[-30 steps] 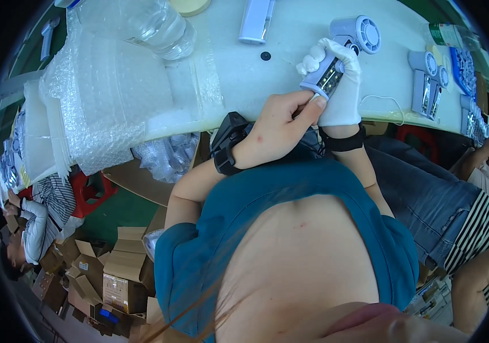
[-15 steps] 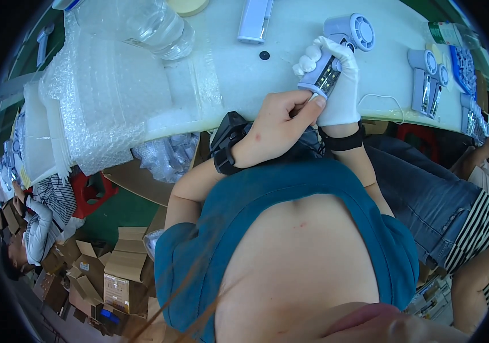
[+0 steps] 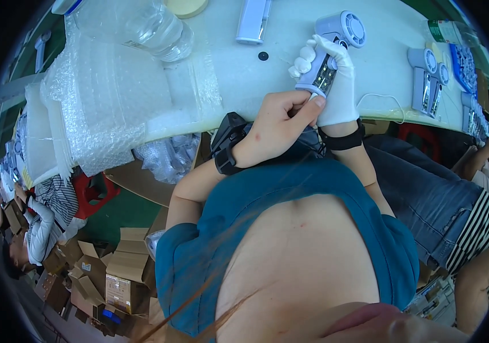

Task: The person picks up a handheld fan and inserts a charging cable into its port before setting it aside. They then move some bubble wrap and repeat the process with another handheld fan.

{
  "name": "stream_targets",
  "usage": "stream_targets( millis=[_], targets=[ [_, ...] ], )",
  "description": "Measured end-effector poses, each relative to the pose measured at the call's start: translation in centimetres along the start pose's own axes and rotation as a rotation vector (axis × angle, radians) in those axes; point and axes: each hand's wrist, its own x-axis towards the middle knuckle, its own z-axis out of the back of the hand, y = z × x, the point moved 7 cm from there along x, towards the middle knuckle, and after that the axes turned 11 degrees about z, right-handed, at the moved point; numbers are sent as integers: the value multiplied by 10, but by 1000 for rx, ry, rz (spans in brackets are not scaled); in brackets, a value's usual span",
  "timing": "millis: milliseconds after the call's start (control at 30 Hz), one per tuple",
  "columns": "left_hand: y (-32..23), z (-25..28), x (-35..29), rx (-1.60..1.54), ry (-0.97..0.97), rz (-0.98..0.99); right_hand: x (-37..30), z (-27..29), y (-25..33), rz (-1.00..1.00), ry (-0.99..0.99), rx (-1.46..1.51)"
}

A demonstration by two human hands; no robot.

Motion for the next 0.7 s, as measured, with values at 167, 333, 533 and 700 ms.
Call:
stream_targets(
  millis=[167, 333, 533, 700],
  targets=[
    [1, 1, -1, 4, -13, 16, 0, 0, -1, -1, -9, 8],
    [2, 2, 0, -8, -18, 11, 0, 0, -2, 3, -3, 3],
    [7, 3, 1, -13, -21, 11, 0, 0, -4, -31, -29, -10],
    [2, 3, 0, -46, -22, 10, 1, 0, -5, -24, -23, -33]
  ],
)
